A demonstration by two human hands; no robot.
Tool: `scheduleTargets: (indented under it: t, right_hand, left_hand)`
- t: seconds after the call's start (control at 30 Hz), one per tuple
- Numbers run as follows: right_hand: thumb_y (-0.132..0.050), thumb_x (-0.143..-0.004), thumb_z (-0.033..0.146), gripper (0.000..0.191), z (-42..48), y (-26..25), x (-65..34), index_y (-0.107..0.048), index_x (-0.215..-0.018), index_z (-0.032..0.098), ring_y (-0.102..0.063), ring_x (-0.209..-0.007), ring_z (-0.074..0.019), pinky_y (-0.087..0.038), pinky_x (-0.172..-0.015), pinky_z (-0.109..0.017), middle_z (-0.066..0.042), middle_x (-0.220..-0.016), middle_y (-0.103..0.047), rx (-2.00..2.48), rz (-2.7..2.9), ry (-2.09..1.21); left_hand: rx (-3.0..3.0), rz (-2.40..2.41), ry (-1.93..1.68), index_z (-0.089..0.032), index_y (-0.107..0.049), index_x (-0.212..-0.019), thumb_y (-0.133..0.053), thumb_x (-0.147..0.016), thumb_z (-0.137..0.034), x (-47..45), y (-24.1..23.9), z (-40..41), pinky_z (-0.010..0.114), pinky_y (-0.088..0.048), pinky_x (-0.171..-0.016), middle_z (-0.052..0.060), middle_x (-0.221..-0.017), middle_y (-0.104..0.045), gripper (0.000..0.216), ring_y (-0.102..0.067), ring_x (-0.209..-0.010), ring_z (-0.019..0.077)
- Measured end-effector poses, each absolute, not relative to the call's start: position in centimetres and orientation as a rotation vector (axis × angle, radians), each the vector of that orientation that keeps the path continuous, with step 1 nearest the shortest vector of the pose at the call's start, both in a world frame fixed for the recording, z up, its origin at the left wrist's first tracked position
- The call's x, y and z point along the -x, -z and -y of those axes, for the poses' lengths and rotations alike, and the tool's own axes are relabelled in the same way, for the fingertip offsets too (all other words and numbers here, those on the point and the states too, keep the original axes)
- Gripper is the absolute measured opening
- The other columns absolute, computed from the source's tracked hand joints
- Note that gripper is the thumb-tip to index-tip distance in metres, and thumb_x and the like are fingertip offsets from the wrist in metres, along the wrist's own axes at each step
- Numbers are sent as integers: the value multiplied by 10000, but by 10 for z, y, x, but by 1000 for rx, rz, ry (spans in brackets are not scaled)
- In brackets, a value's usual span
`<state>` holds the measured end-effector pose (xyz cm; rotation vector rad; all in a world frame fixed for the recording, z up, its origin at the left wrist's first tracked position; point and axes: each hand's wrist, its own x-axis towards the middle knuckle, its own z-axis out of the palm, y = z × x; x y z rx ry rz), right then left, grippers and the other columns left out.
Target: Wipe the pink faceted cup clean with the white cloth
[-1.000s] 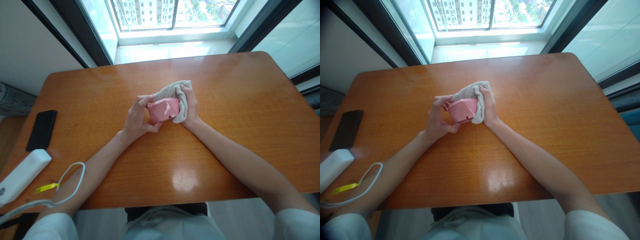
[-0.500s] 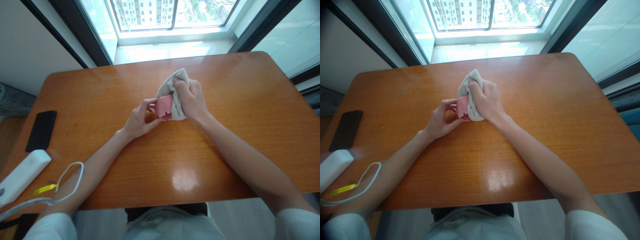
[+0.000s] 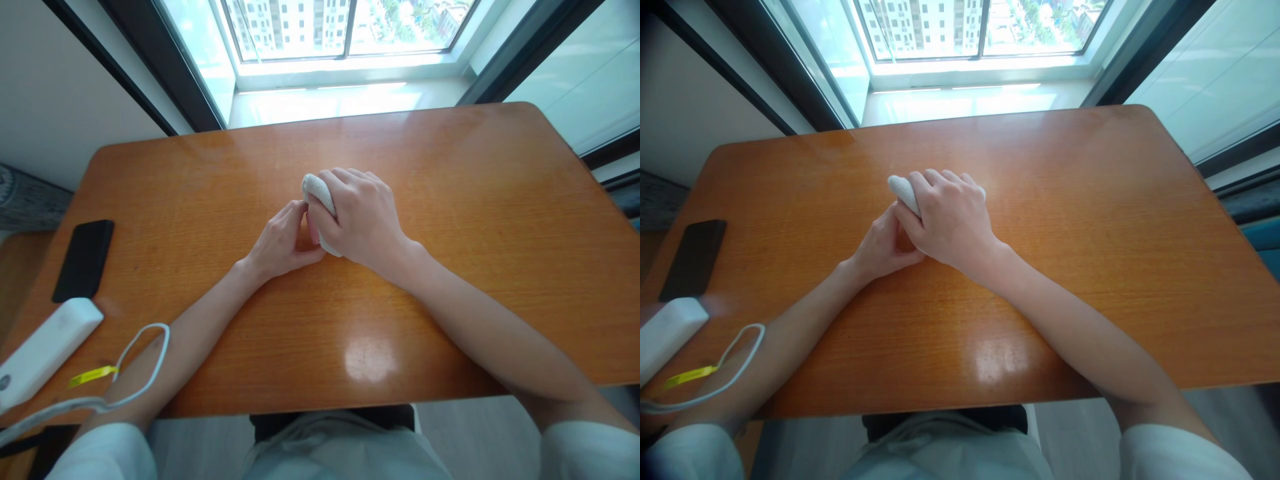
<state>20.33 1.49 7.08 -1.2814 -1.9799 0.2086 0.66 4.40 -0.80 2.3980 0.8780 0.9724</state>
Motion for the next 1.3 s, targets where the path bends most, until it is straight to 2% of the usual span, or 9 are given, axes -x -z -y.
scheduleTargets:
  t: [0.1,0.3,0.47,0.63,0.9,1.07,1.3]
  right_hand:
    - [-543,-1054,336,184,-17,-68,-205,-663,-924,284,-605,-844,-274,-411,-761,-410,-52,-829,-683,1254,1973,-247]
    - [-520,-1067,337,252,-19,-67,-210,-658,-867,275,-594,-805,-247,-439,-784,-404,-42,-843,-684,1236,1947,-354]
    - [-483,-1115,512,401,-22,-65,-217,-658,-839,278,-601,-808,-236,-481,-780,-394,-32,-819,-664,1127,1840,-548]
    - [-540,-1071,696,535,-26,-52,-224,-625,-755,273,-602,-797,-226,-499,-732,-384,-16,-737,-589,1084,1619,-714]
    - [-537,-1036,779,580,-31,-15,-224,-596,-753,276,-586,-722,-203,-499,-655,-365,10,-702,-526,1029,1241,-854]
    - [-487,-1021,821,570,-38,-1,-222,-586,-813,300,-649,-840,-253,-552,-720,-401,-10,-790,-573,1052,1177,-880]
    - [-411,-1010,834,567,-53,10,-218,-474,-837,298,-634,-818,-224,-583,-807,-387,1,-809,-550,1029,975,-962]
  left_hand:
    - [-2353,-907,-1051,-235,-585,-1256,-878,-859,-419,-5,11,-45,411,-619,-890,80,-1126,-755,526,-750,-1021,277]
    - [-2248,-994,-1064,-277,-625,-1189,-887,-834,-486,-8,9,-44,364,-582,-719,3,-910,-747,488,-676,-744,200]
    - [-2227,-1023,-1065,-265,-623,-1151,-878,-804,-470,-9,4,-43,348,-580,-707,8,-904,-741,476,-686,-749,193]
    - [-2208,-1029,-1058,-262,-629,-1157,-866,-805,-451,-10,5,-42,321,-564,-670,2,-895,-752,464,-687,-720,177]
    - [-2205,-1033,-1098,-263,-600,-1131,-855,-748,-285,-7,9,-46,269,-534,-685,-28,-929,-748,460,-686,-773,151]
    - [-2193,-1045,-1084,-276,-598,-1120,-836,-742,-298,-6,10,-46,282,-539,-673,-23,-920,-748,447,-694,-779,168]
    - [-2188,-1046,-1105,-272,-608,-1116,-829,-729,-281,-5,13,-48,267,-540,-668,-35,-912,-743,446,-693,-778,157]
